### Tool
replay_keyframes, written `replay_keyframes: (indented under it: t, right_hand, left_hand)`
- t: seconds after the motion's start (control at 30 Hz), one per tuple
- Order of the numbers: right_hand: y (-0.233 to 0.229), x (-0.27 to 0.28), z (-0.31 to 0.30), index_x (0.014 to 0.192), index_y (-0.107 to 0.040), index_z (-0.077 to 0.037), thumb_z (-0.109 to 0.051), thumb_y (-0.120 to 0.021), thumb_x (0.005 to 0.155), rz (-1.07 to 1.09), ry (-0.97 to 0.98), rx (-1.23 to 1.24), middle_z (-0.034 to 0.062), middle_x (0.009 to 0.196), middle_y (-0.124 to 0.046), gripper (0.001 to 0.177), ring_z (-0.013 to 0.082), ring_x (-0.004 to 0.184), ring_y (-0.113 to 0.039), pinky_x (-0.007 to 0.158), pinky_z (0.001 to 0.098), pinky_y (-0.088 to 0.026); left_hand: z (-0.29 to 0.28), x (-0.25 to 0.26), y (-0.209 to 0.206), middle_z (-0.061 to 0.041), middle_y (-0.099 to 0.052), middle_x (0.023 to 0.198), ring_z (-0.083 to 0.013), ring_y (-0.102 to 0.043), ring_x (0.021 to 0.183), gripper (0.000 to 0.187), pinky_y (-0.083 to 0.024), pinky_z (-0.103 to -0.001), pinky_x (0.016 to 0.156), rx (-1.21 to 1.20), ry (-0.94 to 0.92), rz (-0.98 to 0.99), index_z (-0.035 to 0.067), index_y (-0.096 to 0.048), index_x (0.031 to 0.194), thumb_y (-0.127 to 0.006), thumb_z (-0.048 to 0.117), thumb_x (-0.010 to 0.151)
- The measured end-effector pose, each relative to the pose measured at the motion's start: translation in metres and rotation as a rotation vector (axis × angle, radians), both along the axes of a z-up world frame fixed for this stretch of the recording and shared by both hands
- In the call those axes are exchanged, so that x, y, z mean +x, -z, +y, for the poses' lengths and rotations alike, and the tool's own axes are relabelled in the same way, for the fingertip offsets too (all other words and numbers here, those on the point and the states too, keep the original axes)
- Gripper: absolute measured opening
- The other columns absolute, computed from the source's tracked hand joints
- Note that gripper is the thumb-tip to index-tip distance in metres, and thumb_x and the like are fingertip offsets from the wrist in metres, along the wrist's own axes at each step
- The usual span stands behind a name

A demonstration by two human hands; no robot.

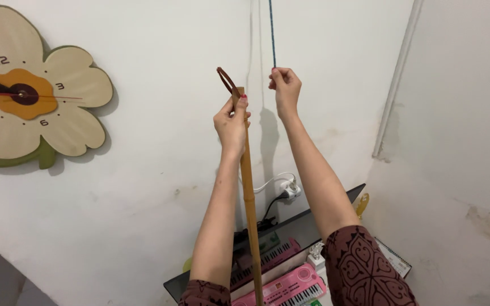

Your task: The recorder is tidying a bedroom, using a broom to sweep a board and then organizing various toy bins, baskets, and items on the floor.

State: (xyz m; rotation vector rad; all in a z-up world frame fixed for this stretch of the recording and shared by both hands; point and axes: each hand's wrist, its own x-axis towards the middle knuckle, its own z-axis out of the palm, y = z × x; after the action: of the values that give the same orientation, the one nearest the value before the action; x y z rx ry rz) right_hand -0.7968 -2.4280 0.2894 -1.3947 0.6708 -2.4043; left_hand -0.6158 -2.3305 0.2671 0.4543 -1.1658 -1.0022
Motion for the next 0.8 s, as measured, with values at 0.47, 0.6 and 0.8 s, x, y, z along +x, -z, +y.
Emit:
replay_keyframes:
  t: [0.47,0.6,0.8]
  right_hand:
    - [-0.008,0.004,0.034,0.094,-0.068,0.000,-0.013,-0.066,0.099,0.012,-0.043,-0.007,0.0044,0.080,-0.067,0.013,0.0090,0.066,-0.058,0.061,0.0253,-0.052]
    - [0.007,-0.003,0.026,0.093,-0.065,0.001,-0.013,-0.067,0.100,0.072,0.018,0.011,0.0046,0.080,-0.066,0.016,0.0099,0.065,-0.058,0.060,0.0254,-0.049]
    - [0.023,-0.001,0.026,0.097,-0.068,0.001,-0.014,-0.067,0.100,0.041,-0.002,0.016,0.0042,0.081,-0.067,0.015,0.0091,0.067,-0.059,0.061,0.0249,-0.051]
  left_hand:
    - [0.010,0.000,-0.015,0.000,-0.067,0.083,-0.0086,-0.061,0.069,0.038,-0.052,-0.026,0.057,-0.007,-0.034,-0.020,0.003,-0.075,0.118,-0.070,0.032,0.095]
    - [0.014,-0.002,-0.019,-0.001,-0.067,0.082,-0.0093,-0.063,0.069,0.040,-0.054,-0.027,0.057,0.006,-0.030,-0.010,0.003,-0.074,0.118,-0.071,0.033,0.094]
    - [0.017,0.001,-0.015,-0.001,-0.063,0.082,-0.0095,-0.062,0.070,0.040,-0.051,-0.027,0.057,-0.027,-0.023,0.026,0.001,-0.075,0.118,-0.072,0.033,0.095]
